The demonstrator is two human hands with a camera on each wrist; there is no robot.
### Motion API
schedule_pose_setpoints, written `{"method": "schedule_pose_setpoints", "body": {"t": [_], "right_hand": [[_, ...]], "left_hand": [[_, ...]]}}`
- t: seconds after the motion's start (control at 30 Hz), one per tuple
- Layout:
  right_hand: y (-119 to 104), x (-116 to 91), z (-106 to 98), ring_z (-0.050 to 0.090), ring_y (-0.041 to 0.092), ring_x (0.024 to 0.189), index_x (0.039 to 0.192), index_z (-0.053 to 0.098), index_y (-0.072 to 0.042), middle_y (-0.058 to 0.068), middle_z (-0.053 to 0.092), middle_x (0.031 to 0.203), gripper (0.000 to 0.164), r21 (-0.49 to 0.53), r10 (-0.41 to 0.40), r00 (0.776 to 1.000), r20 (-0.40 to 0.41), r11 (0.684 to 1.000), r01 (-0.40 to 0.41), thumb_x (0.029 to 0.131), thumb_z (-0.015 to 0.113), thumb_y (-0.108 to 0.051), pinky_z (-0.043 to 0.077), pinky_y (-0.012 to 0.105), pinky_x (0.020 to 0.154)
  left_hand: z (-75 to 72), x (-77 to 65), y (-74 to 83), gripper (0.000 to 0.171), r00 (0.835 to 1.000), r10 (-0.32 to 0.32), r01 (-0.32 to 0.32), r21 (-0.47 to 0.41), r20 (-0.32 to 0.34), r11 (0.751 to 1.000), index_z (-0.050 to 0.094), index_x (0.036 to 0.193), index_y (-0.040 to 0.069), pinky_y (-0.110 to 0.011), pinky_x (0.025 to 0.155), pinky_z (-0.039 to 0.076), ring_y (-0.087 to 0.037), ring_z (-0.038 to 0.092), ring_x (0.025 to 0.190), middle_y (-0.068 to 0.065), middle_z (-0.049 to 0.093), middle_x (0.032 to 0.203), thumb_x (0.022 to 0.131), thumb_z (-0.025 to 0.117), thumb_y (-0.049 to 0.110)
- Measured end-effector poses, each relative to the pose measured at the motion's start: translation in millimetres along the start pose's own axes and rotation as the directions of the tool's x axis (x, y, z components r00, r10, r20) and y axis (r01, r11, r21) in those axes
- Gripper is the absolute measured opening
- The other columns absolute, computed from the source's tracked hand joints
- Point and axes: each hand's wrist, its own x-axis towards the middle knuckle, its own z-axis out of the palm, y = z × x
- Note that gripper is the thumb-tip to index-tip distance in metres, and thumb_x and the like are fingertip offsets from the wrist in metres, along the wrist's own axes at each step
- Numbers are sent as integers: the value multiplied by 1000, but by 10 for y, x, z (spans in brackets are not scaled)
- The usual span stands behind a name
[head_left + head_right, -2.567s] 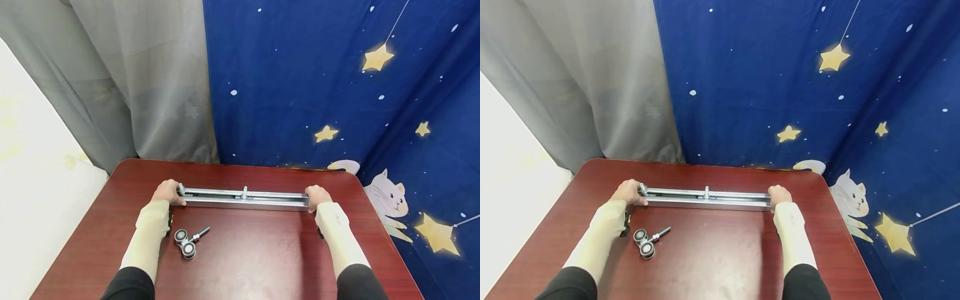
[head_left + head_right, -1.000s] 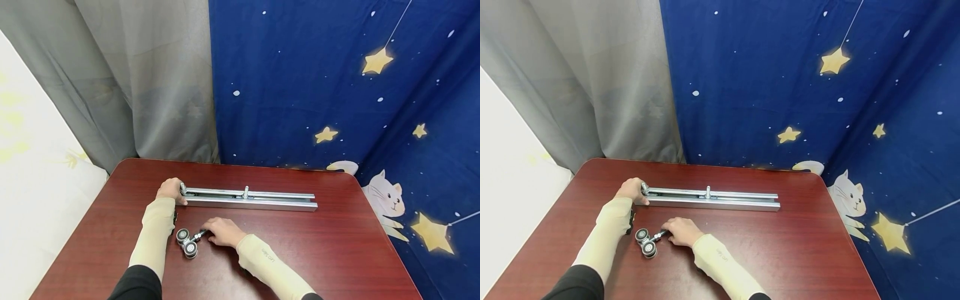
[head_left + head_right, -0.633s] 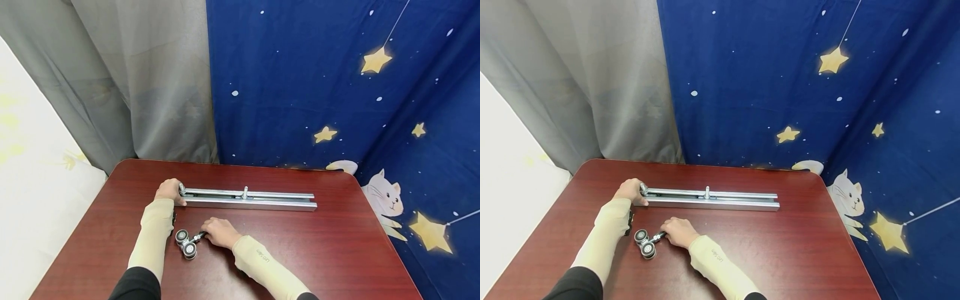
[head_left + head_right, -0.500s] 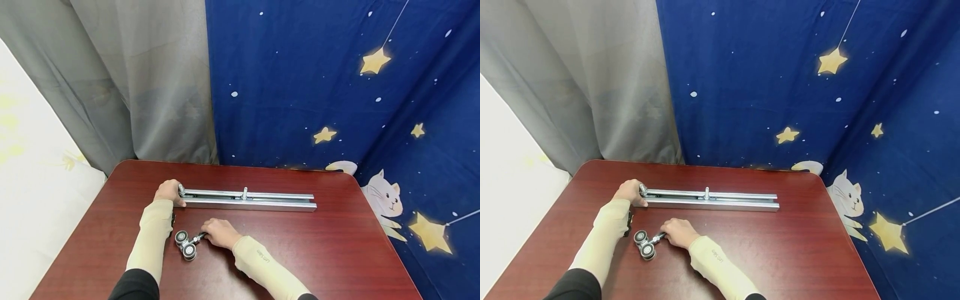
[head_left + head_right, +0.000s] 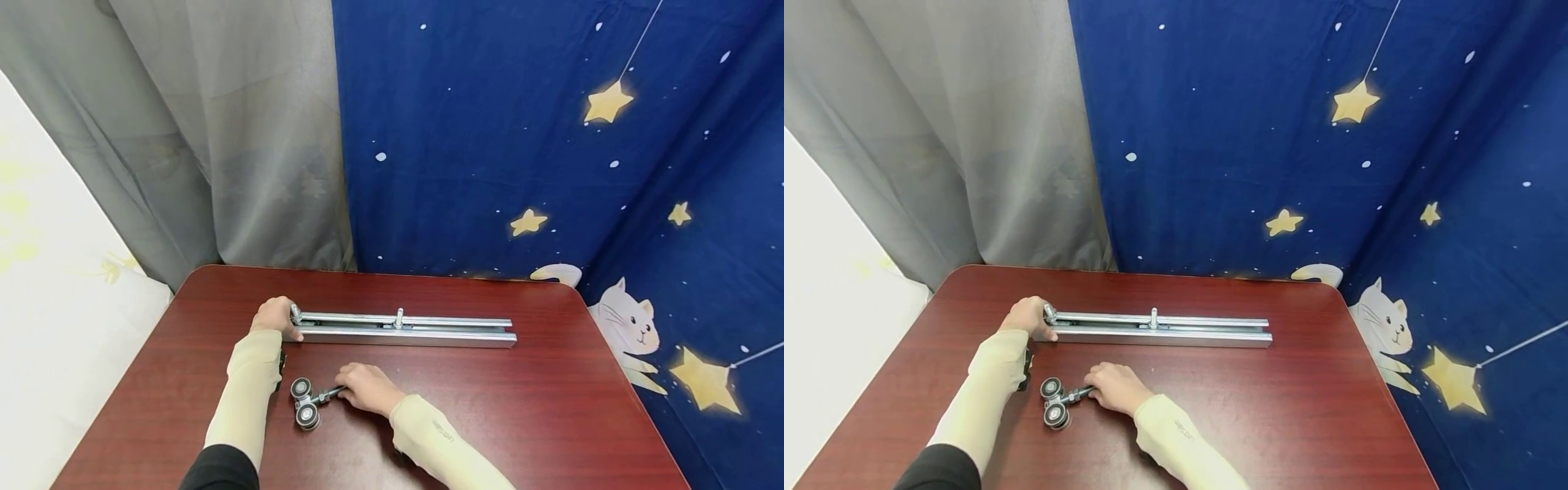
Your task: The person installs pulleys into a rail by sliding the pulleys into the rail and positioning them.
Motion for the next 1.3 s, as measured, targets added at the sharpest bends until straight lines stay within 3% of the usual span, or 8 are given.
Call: {"method": "schedule_pose_setpoints", "body": {"t": [0.4, 0.7, 0.9, 1.03, 1.17, 1.3], "right_hand": [[17, -197, -85, 55, 8, 73, 77, 63, -19, -9, 54, 74, 7, 8, 33, 999, 4, 999, -33, 78, 69, -22, 45, 19, 65], [52, -258, -197, 53, 8, 74, 83, 69, -16, -8, 56, 76, 6, 77, 19, 994, -107, 997, -11, 77, 69, -16, 43, 16, 67], [16, -201, -339, 52, 7, 76, 85, 70, -16, -8, 56, 77, 10, 115, -9, 983, -184, 993, 31, 76, 70, -13, 42, 15, 70], [-67, -99, -393, 53, 6, 76, 86, 70, -16, -8, 57, 78, 12, 65, -78, 970, -229, 993, 95, 75, 70, -12, 43, 13, 73], [-153, 5, -378, 52, 7, 74, 85, 68, -19, -9, 55, 76, 11, -31, -151, 964, -219, 989, 147, 75, 67, -14, 43, 14, 70], [-184, 42, -369, 52, 6, 74, 85, 68, -19, -9, 54, 77, 12, -26, -120, 975, -187, 993, 117, 75, 67, -14, 43, 15, 69]], "left_hand": [[-22, -26, 1, 37, 1000, 4, -4, 5, 10, 1000, 63, 77, 8, -38, 55, 44, -25, 51, 67, -7, 57, 74, 52, 88, 20], [2, -7, -15, 37, 1000, 9, -9, 8, 1, 1000, 63, 75, 9, -38, 55, 44, -24, 51, 67, -6, 57, 73, 51, 88, 21], [-1, -11, 0, 38, 1000, 5, -5, 9, 10, 1000, 63, 77, 7, -38, 55, 44, -25, 51, 67, -8, 57, 74, 52, 88, 21], [-7, -14, 3, 37, 1000, 4, -4, 18, 15, 1000, 63, 78, 7, -38, 55, 44, -25, 51, 67, -8, 58, 75, 54, 87, 21], [-12, -14, 11, 37, 1000, -2, 1, 16, 22, 1000, 63, 78, 7, -38, 55, 44, -24, 52, 66, -8, 58, 75, 54, 87, 21], [-24, -17, 16, 36, 1000, -2, 2, 11, 22, 1000, 63, 77, 8, -37, 56, 44, -24, 51, 66, -7, 57, 74, 54, 87, 21]]}}
